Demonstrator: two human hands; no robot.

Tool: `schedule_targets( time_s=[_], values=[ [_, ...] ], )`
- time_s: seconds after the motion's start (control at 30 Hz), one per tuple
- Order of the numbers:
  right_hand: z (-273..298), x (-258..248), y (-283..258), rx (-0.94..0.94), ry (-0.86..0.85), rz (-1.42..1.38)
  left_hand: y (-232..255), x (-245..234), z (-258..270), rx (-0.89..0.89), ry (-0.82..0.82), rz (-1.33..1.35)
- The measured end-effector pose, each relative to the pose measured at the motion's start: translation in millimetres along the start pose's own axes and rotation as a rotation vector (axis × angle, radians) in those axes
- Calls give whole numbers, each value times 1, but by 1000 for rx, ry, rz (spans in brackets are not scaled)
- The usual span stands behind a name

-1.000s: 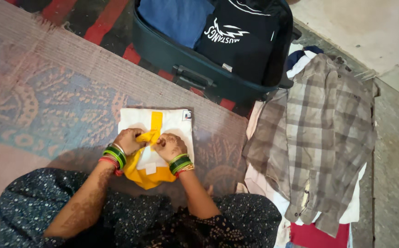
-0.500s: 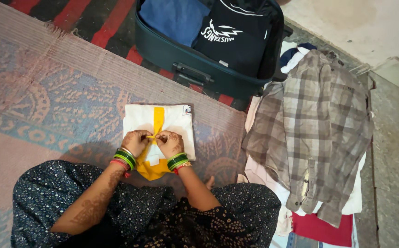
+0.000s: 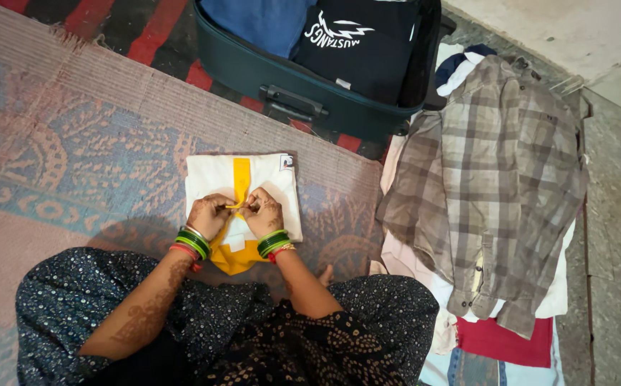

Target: The person folds a yellow and white garment and a plaid shirt by hand, then places them into an open suitcase on the floor.

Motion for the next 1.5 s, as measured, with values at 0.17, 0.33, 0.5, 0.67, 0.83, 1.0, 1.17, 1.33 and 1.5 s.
schedule_targets(
  time_s=[0.17,0.33,0.5,0.67,0.83,1.0,1.17,1.33,1.5],
  values=[
    [-2,6,8,-45,-9,-144,-37,5,1,-156,-81,190],
    [0,8,10,-100,-29,-86,-74,21,-6,-361,-200,397],
    [11,-1,-11,-68,126,72,-44,12,-2,-306,-102,205],
    [22,1,-23,88,199,172,-7,3,1,-139,48,-2],
    [10,1,6,75,256,54,9,1,3,-142,35,-21],
    [3,12,30,69,205,-95,-32,18,3,-229,59,382],
    [14,2,-18,-46,199,166,-80,37,-3,-350,-64,927],
    [20,-9,-49,-88,81,447,-90,37,-3,-374,6,995],
    [19,-22,-34,-229,96,464,-62,-8,-3,-247,214,369]
  ],
)
Point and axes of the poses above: each hand's wrist, its own z-axis away from the middle knuckle, its own x-axis out of the palm, y = z × x, the point moved 7 cm from there along -z, towards the middle knuckle, and after that the axes turned 5 degrees about z, right-handed, at the moved point
